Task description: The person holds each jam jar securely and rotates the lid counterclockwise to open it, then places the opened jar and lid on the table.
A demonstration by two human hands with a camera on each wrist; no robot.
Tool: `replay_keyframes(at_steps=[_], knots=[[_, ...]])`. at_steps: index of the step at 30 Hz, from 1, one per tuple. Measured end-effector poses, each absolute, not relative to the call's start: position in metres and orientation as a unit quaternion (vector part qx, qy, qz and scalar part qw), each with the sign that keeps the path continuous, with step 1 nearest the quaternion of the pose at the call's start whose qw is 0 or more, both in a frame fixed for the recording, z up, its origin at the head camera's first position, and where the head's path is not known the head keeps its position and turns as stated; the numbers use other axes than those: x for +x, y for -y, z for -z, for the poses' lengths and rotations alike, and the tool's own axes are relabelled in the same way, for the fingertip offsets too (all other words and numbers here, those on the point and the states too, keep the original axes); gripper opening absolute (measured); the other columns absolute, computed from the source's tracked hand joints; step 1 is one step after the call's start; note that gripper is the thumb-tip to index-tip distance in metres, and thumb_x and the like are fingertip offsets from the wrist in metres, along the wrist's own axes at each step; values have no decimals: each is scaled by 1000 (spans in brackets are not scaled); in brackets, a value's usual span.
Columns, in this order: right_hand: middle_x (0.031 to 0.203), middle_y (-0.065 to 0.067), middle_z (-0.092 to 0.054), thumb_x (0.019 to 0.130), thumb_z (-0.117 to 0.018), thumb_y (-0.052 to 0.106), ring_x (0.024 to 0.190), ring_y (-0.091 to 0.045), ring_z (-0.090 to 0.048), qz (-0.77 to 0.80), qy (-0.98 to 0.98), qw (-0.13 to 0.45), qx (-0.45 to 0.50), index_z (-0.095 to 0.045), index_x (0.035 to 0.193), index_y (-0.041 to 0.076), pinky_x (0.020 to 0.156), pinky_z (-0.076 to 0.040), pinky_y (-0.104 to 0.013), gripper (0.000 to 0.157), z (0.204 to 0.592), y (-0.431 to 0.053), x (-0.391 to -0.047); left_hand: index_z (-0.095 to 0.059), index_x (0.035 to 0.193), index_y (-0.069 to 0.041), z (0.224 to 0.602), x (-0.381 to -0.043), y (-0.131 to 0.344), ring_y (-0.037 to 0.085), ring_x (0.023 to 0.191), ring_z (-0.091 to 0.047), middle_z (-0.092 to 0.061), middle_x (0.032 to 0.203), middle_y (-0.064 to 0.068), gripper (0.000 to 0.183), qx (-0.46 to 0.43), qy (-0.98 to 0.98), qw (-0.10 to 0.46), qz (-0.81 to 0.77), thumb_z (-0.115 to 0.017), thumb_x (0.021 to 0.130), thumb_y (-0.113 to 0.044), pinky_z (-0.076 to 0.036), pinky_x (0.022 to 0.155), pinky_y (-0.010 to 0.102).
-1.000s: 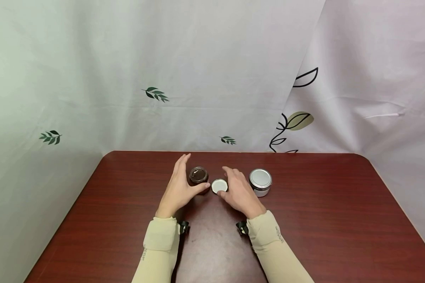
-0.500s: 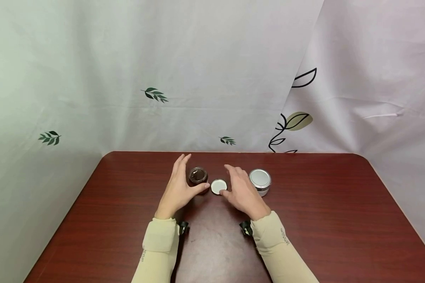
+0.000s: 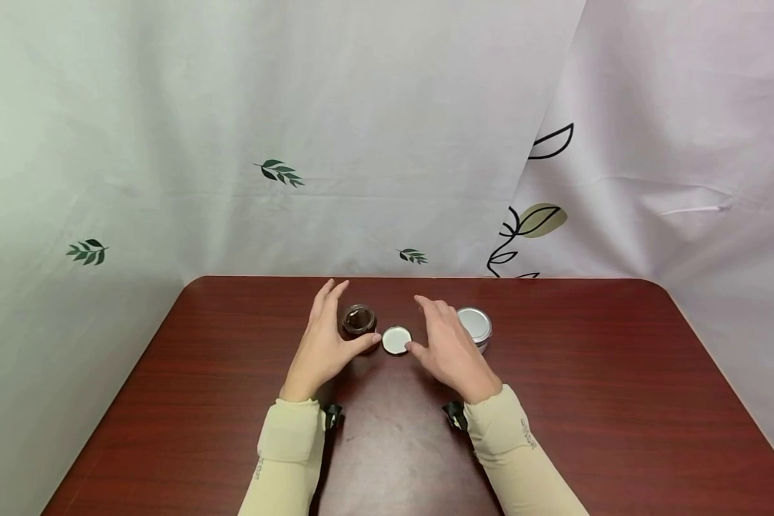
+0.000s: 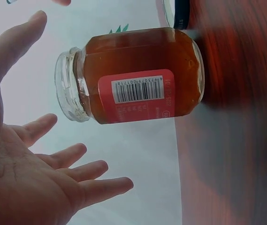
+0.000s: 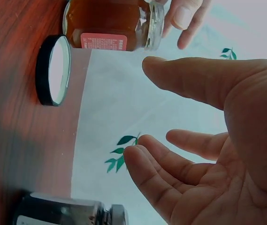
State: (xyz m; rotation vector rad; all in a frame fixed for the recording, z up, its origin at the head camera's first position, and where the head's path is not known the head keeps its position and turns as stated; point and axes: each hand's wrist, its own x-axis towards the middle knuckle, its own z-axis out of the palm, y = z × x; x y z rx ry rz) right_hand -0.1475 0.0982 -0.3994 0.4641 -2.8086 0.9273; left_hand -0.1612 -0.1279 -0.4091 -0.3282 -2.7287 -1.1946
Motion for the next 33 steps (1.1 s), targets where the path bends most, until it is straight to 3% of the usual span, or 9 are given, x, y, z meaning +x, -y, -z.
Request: replay_keyframes(at_steps=[33], knots=[[130, -23, -54, 82, -82, 14, 119, -39, -49, -296, 934, 128, 157, -45, 143, -5, 99, -45, -49, 74, 392, -134, -137, -34, 155, -19, 394, -151, 112, 28, 148, -27, -17, 165, 6, 95, -137, 902, 102, 397, -86, 78, -37, -39, 108, 52]])
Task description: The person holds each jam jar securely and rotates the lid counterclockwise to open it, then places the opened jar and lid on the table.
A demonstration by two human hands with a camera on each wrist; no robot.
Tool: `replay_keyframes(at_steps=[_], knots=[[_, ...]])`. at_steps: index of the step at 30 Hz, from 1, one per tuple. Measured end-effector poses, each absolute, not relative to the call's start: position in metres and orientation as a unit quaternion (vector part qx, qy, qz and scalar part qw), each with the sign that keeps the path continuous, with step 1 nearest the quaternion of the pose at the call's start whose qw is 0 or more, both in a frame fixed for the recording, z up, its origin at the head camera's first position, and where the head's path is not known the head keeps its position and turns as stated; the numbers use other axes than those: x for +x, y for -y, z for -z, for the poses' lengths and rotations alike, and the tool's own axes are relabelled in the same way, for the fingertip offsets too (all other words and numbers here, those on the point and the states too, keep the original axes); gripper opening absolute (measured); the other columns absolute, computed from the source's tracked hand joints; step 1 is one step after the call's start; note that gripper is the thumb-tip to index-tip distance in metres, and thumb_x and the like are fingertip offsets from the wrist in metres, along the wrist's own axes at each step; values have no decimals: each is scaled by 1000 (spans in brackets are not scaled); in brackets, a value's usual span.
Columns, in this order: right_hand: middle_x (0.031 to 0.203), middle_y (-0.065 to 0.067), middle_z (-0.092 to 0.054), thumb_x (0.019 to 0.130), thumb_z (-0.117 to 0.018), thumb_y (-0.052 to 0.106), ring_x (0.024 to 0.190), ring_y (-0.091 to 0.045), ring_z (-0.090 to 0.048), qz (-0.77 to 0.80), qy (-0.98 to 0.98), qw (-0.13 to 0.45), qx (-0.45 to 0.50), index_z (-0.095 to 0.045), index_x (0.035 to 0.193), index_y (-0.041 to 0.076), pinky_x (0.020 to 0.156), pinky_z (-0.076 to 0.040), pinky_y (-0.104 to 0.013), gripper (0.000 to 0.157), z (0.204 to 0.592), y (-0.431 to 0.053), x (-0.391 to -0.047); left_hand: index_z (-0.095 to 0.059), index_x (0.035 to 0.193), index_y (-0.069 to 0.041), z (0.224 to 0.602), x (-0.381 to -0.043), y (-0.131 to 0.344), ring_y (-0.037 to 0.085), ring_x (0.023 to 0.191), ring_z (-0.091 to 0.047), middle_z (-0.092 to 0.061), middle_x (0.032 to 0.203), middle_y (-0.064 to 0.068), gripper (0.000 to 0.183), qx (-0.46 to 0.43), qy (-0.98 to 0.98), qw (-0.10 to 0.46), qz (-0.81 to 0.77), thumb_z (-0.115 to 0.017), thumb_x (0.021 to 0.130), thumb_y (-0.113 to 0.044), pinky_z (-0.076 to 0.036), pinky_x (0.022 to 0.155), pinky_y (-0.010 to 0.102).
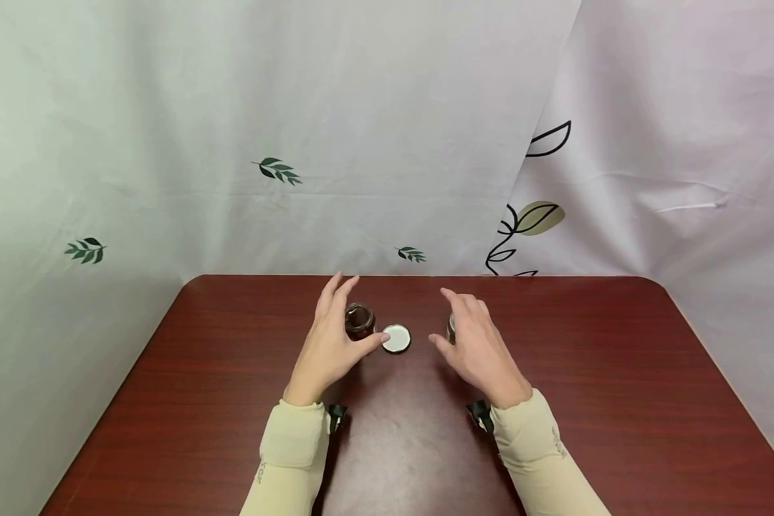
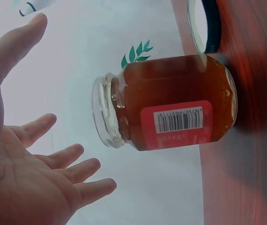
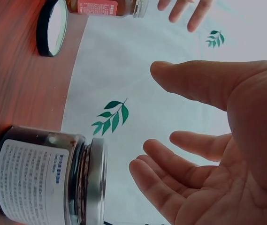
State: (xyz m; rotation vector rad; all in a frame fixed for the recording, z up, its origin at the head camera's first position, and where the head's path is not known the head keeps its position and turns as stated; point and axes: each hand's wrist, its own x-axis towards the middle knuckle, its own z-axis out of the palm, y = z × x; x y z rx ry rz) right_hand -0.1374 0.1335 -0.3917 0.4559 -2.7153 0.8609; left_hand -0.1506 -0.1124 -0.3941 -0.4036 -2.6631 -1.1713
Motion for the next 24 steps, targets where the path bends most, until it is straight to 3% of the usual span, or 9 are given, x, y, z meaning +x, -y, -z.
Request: replay_keyframes(at_steps=[24], knots=[[133, -23, -52, 85, -80, 15, 124, -41, -45, -305, 932, 138, 142, -47, 142, -4, 97, -45, -50, 69, 392, -150, -139, -35, 155, -17, 391, -146, 87, 23, 149, -24, -20, 164, 4, 96, -180, 892, 100, 401, -88, 76, -35, -38, 109, 50]])
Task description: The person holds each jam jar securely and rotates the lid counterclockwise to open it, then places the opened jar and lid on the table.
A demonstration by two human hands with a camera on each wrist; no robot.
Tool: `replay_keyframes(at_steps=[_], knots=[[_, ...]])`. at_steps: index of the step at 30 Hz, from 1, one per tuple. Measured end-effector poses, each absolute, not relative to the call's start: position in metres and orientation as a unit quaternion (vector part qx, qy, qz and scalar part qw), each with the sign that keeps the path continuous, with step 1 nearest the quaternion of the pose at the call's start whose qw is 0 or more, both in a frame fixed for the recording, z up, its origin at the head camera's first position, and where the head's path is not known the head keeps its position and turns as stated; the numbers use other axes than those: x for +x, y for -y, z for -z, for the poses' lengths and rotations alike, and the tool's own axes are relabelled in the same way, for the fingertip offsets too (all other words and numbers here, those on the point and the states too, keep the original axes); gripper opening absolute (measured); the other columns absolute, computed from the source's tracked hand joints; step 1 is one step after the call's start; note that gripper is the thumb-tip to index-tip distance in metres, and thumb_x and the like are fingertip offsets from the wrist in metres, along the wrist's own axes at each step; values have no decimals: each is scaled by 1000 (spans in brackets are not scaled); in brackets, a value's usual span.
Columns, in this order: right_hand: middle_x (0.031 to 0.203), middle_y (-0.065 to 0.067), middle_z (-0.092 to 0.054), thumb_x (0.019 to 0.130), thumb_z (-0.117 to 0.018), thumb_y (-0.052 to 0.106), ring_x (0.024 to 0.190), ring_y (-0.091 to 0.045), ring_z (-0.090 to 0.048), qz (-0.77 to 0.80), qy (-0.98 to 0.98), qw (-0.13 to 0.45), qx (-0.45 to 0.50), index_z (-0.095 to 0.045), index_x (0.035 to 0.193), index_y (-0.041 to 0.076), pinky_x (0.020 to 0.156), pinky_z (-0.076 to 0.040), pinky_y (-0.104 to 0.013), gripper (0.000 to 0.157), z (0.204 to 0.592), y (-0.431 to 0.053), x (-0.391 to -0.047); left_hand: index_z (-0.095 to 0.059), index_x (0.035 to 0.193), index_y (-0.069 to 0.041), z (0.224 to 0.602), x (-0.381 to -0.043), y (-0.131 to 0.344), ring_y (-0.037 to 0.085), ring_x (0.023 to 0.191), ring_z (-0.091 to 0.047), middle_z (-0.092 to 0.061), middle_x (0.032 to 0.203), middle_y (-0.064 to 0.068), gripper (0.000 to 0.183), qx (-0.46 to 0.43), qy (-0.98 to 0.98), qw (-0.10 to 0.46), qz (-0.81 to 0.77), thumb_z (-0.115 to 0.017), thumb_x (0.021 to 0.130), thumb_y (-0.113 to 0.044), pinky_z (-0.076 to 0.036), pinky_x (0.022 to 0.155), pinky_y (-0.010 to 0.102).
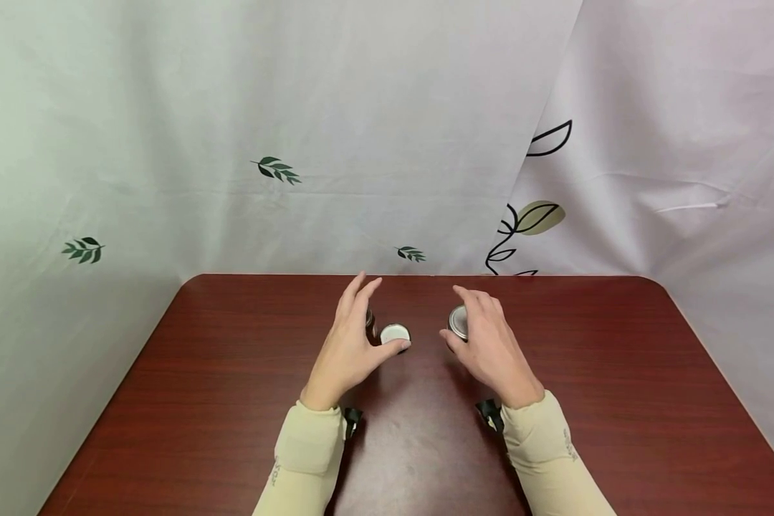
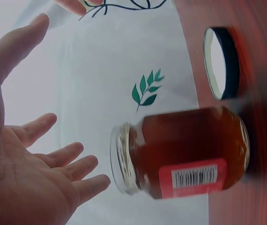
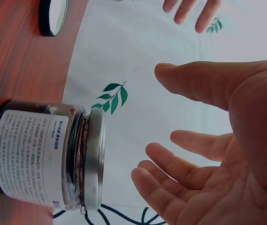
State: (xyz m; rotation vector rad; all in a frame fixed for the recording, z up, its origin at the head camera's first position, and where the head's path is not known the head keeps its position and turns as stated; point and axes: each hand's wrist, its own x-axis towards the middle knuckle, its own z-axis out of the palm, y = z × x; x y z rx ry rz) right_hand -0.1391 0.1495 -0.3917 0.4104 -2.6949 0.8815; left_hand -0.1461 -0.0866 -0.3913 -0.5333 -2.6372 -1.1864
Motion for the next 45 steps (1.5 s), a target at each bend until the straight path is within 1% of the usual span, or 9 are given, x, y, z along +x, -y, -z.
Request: replay_keyframes(at_steps=[3, 10, 17, 22, 30, 37, 42, 45], knots=[[134, -23, -52, 85, -79, 16, 125, -40, -44, -305, 934, 128, 134, -46, 143, -4, 96, -45, -50, 69, 392, -152, -140, -35, 155, -18, 391, -146, 81, 23, 148, -25, -21, 164, 4, 97, -184, 893, 99, 398, -88, 76, -37, -38, 109, 50], [137, -24, -51, 85, -78, 17, 129, -41, -42, -306, 938, 109, 117, -46, 144, -4, 103, -41, -52, 70, 395, -157, -143, -35, 155, -18, 393, -146, 68, 26, 147, -29, -20, 164, 3, 98, -194, 893, 87, 396, -89, 76, -35, -39, 109, 50], [137, -25, -50, 86, -78, 18, 128, -41, -42, -302, 943, 93, 105, -46, 144, -3, 98, -45, -52, 70, 397, -158, -144, -35, 156, -17, 400, -145, 54, 23, 148, -27, -22, 164, 4, 98, -198, 893, 70, 397, -90, 76, -32, -40, 109, 47], [136, -26, -51, 86, -78, 19, 126, -42, -44, -298, 945, 90, 103, -47, 143, -4, 95, -46, -53, 69, 398, -159, -143, -34, 156, -15, 404, -145, 46, 24, 147, -30, -23, 163, 4, 96, -199, 889, 57, 408, -89, 77, -28, -40, 109, 44], [135, -26, -52, 86, -79, 22, 125, -43, -45, -294, 946, 90, 99, -48, 142, -5, 96, -45, -54, 69, 398, -161, -145, -38, 153, -12, 410, -145, 34, 24, 145, -35, -29, 161, 7, 91, -199, 892, 50, 404, -88, 78, -24, -38, 110, 46], [135, -27, -51, 86, -78, 23, 125, -45, -44, -288, 949, 90, 91, -49, 142, -5, 97, -45, -55, 69, 402, -162, -147, -39, 153, -11, 418, -146, 26, 26, 143, -38, -32, 160, 10, 89, -186, 899, 27, 395, -87, 79, -26, -37, 111, 48], [136, -29, -50, 86, -79, 25, 121, -45, -45, -285, 951, 89, 75, -48, 142, -5, 92, -47, -55, 70, 403, -164, -147, -39, 153, -9, 422, -147, 18, 26, 143, -38, -33, 159, 12, 89, -184, 901, 11, 392, -87, 79, -25, -39, 111, 43], [135, -30, -51, 85, -79, 26, 119, -45, -46, -283, 953, 89, 63, -49, 142, -5, 89, -48, -56, 71, 404, -165, -147, -39, 152, -9, 425, -148, 14, 26, 143, -38, -34, 158, 13, 90, -185, 904, 5, 386, -87, 78, -26, -37, 112, 42]])
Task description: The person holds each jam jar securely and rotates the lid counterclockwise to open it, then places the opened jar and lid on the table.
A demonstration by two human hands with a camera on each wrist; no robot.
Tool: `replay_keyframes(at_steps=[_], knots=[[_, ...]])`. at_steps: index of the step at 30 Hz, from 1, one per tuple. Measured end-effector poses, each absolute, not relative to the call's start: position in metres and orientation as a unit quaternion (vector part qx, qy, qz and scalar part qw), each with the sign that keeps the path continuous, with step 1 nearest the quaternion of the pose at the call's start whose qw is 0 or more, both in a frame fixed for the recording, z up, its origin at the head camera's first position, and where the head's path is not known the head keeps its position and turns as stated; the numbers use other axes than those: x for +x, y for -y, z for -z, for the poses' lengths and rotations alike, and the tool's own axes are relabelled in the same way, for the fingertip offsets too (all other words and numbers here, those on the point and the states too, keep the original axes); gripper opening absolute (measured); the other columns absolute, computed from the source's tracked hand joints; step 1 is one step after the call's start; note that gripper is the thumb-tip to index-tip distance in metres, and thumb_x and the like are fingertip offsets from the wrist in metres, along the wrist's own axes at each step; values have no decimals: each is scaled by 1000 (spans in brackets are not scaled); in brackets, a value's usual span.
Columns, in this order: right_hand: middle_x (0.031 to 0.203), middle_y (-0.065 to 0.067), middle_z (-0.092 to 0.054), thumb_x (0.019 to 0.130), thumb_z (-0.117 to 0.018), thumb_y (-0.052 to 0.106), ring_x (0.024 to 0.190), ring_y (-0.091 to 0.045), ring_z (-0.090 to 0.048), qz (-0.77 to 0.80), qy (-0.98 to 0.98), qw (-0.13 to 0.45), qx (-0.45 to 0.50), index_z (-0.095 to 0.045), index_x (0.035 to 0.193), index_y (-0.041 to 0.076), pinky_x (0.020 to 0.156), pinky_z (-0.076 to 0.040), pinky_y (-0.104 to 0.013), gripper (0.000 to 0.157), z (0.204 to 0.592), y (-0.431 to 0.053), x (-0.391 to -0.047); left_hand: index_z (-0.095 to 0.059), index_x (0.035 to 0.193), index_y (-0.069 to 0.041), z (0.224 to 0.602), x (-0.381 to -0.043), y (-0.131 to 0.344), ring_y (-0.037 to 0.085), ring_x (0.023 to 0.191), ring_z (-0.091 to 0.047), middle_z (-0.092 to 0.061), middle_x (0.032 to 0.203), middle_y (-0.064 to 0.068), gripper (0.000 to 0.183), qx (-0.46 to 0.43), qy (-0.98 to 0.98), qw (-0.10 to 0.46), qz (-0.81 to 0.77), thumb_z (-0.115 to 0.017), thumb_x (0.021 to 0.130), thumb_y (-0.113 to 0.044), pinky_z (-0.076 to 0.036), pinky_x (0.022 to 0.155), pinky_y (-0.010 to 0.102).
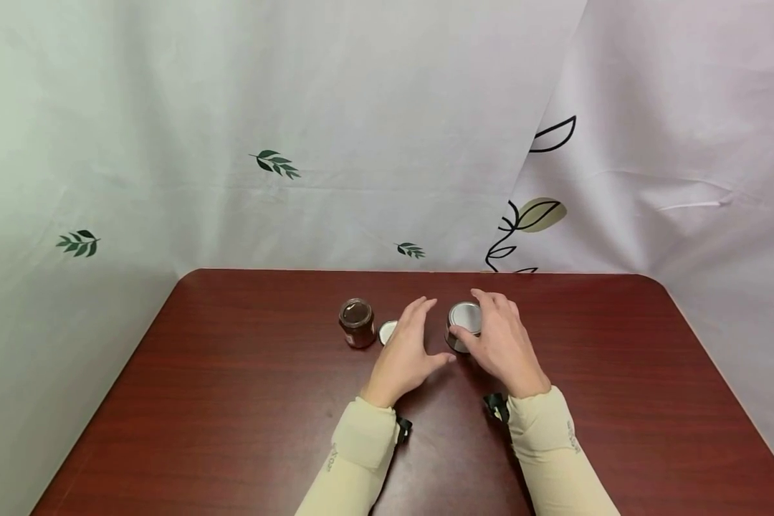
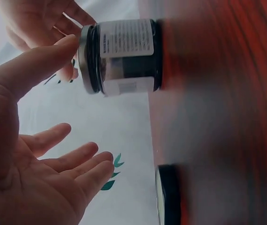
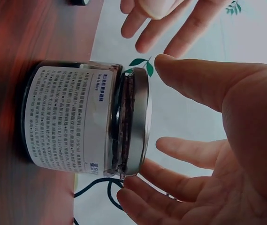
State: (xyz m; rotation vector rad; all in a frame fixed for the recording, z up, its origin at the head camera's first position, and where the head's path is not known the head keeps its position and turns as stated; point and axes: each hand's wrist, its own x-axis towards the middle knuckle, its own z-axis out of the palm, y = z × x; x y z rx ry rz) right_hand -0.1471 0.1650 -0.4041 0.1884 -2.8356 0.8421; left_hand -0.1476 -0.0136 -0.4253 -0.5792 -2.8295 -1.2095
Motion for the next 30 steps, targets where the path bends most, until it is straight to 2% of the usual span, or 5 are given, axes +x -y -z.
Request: replay_keyframes(at_steps=[6, 17, 30], knots=[[135, -30, -51, 85, -80, 27, 120, -46, -47, -281, 954, 90, 59, -50, 141, -5, 89, -47, -57, 72, 406, -166, -147, -41, 150, -6, 431, -150, 4, 27, 140, -42, -40, 154, 16, 91, -190, 909, 11, 372, -89, 76, -27, -37, 112, 40], [135, -30, -51, 85, -80, 30, 121, -47, -47, -276, 955, 85, 61, -49, 141, -6, 90, -47, -58, 74, 409, -168, -147, -42, 148, -3, 439, -159, -11, 24, 134, -49, -48, 148, 13, 90, -194, 903, -4, 383, -89, 75, -26, -39, 110, 36], [135, -31, -51, 85, -80, 28, 121, -47, -48, -279, 955, 76, 61, -49, 140, -8, 93, -46, -57, 73, 410, -168, -148, -43, 146, 0, 443, -166, -21, 24, 124, -56, -57, 139, 13, 95, -174, 905, -41, 386, -93, 70, -28, -43, 106, 36]])
